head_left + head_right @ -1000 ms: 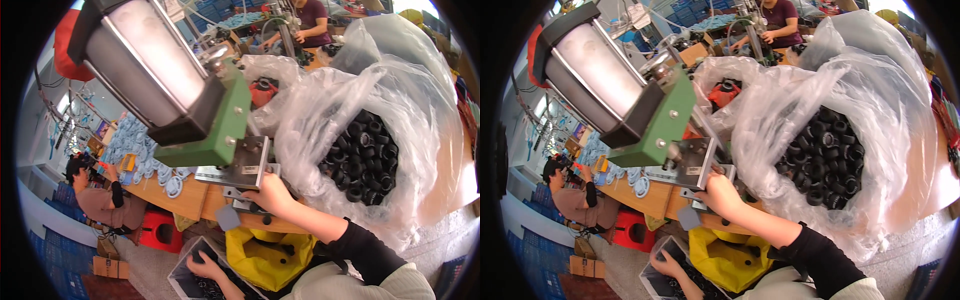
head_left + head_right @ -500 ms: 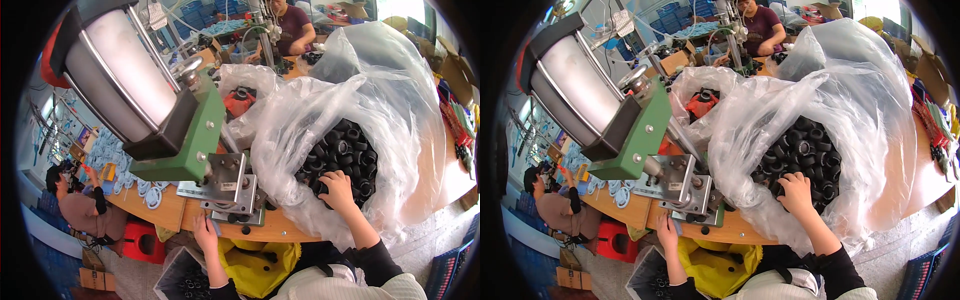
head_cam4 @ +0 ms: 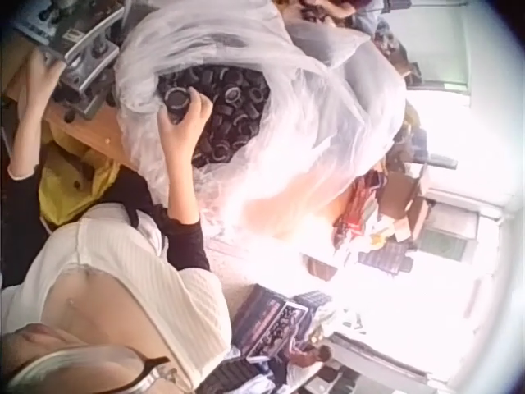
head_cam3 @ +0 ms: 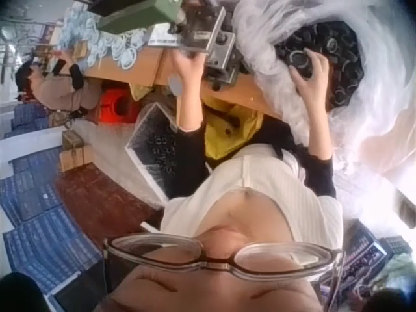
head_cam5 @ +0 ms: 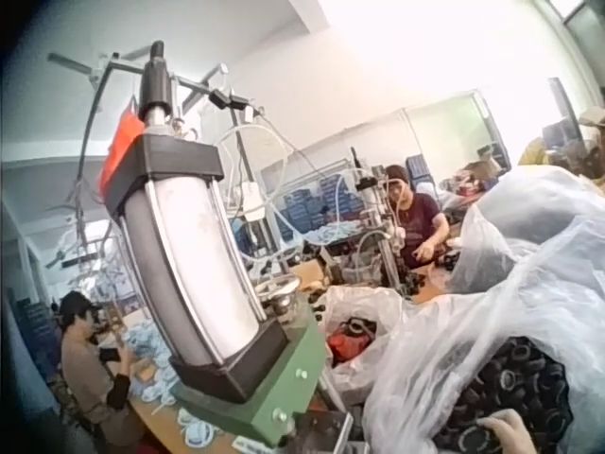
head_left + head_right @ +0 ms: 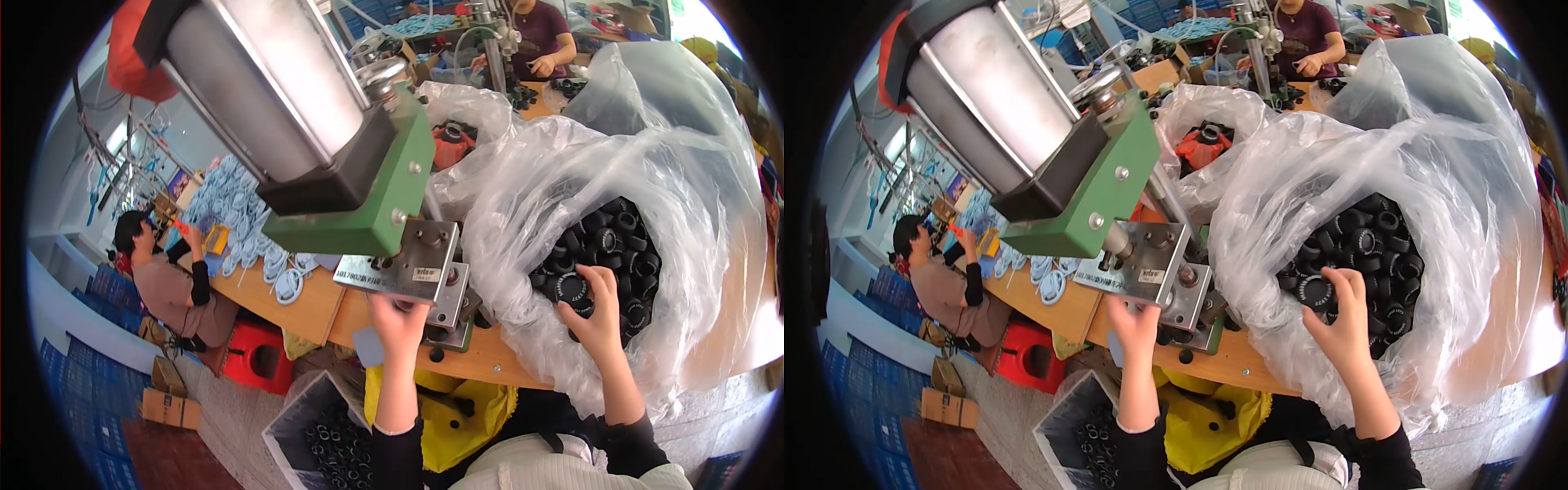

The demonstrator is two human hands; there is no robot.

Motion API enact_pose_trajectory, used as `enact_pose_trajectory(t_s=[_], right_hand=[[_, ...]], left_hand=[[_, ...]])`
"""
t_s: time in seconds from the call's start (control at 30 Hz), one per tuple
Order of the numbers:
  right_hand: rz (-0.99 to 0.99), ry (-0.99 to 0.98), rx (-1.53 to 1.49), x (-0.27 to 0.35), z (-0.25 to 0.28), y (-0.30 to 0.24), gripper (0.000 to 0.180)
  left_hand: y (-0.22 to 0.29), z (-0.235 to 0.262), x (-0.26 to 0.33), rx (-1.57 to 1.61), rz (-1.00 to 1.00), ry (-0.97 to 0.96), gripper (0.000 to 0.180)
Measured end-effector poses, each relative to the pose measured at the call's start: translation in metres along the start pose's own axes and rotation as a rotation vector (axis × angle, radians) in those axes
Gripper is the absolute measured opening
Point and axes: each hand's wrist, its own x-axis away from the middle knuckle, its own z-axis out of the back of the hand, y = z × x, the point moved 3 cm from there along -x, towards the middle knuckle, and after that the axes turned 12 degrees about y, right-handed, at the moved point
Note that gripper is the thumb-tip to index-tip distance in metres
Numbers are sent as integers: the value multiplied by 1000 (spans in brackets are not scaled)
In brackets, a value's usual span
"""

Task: Operating a pneumatic press to assemble small black plastic parts onto circular base components.

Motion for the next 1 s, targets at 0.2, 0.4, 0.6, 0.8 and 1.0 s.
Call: enact_pose_trajectory(t_s=[0.2, 0.4, 0.6, 0.8, 1.0], right_hand=[[-299, -244, -673, 26, -45, -27, 51], [-84, -300, -625, 24, -120, -73, 57], [-9, -330, -443, 10, -162, -87, 41], [-41, -438, -461, 28, -156, -105, 48], [212, 26, 136, 28, -31, 55, 46]], left_hand=[[7, -8, 11, -298, -123, 74, 37], [-10, 44, 102, -120, 109, 459, 41], [-91, 198, 151, -1312, -90, 797, 56], [-59, 163, 69, -989, -302, 330, 38], [-100, 72, 51, -760, -227, -126, 31]])
